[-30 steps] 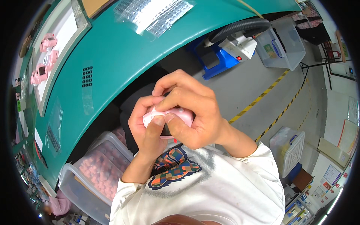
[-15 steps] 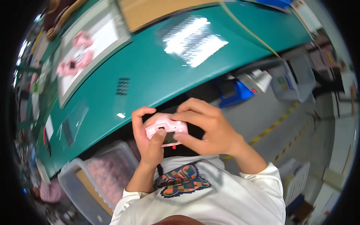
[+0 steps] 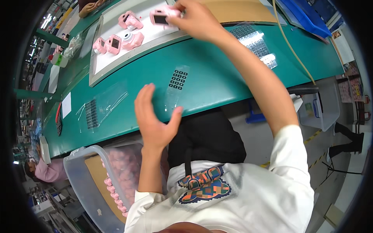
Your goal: Assemble small pink toy cameras by inserting button pads and internal components into plastic housings at a factory workbench.
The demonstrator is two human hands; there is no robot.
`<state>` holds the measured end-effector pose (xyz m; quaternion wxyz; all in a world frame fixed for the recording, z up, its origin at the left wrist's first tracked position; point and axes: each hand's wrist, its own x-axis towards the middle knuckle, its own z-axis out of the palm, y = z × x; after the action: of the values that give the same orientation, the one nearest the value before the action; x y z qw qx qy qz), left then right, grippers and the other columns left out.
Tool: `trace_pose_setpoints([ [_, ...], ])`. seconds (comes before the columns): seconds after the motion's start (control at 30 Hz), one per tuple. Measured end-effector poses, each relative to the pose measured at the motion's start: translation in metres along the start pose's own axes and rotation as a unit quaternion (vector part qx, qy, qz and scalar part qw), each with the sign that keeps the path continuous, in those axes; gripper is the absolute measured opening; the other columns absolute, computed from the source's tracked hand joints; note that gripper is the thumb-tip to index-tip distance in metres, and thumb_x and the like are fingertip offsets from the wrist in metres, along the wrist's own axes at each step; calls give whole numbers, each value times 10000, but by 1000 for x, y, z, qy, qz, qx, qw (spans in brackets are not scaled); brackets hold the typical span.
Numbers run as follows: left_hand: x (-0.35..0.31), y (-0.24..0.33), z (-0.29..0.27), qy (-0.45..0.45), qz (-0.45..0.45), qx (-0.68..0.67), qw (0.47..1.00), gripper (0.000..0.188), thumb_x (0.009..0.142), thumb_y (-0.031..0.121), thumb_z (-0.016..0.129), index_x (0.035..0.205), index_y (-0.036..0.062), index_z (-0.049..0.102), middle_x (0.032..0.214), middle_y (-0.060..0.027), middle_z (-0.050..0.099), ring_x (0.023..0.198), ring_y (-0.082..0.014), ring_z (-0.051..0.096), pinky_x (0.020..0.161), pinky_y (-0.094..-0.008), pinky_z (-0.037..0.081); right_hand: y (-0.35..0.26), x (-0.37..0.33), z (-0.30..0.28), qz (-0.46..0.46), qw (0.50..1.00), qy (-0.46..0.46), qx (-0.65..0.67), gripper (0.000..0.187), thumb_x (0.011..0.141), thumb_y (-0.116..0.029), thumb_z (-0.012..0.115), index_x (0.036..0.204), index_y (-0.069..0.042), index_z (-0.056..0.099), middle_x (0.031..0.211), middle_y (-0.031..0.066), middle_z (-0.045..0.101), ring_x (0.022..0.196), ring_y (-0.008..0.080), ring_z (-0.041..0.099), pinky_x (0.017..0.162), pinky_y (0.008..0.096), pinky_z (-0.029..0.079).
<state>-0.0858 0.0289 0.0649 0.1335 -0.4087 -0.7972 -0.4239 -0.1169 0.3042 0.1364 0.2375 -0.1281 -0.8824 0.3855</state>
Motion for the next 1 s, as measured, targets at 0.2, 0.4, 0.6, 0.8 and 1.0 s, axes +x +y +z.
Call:
trace_pose_setpoints([
  [0.2, -9, -9, 24, -46, 53, 85, 994, 397, 796, 224, 787, 1123, 42, 658, 1277, -135, 610, 1172, -327, 592, 997, -437, 442, 56, 101, 49, -17, 991, -6, -133, 352, 863, -223, 693, 1131, 4, 676, 990, 208, 721, 918, 396, 683, 833, 452, 550],
  [0.4, -26, -20, 19, -45, 71, 99, 991, 293, 800, 222, 782, 1019, 48, 692, 1235, -102, 639, 1154, -309, 599, 973, -413, 437, 37, 46, 68, -101, 971, 75, -205, 333, 884, -211, 702, 1151, -14, 675, 1073, 170, 699, 958, 327, 664, 858, 411, 527],
  [0.6, -48, 7, 7, -48, 36, 63, 996, 269, 804, 189, 766, 1030, 61, 695, 1217, -111, 649, 1117, -291, 599, 967, -400, 437, -1, -155, 40, -147, 974, -71, -159, 327, 871, -246, 714, 1159, -96, 674, 1267, 85, 636, 1159, 265, 601, 1029, 435, 431],
  [0.8, -100, 11, 9, 61, -57, -136, 987, 275, 821, 162, 752, 1075, 69, 701, 1226, -129, 650, 1101, -252, 590, 970, -385, 437, -9, -198, 37, -155, 968, -44, -193, 376, 863, -278, 735, 1190, -102, 676, 1365, 82, 613, 1279, 263, 565, 1101, 441, 394],
  [1.0, -99, 9, 29, -67, -408, -461, 786, 243, 927, 122, 676, 1150, 26, 690, 1184, -132, 676, 1042, -186, 596, 937, -331, 451, -9, -204, 35, -192, 956, -135, -178, 478, 829, -236, 769, 1282, -112, 680, 1432, 109, 600, 1354, 296, 542, 1131, 476, 377],
])
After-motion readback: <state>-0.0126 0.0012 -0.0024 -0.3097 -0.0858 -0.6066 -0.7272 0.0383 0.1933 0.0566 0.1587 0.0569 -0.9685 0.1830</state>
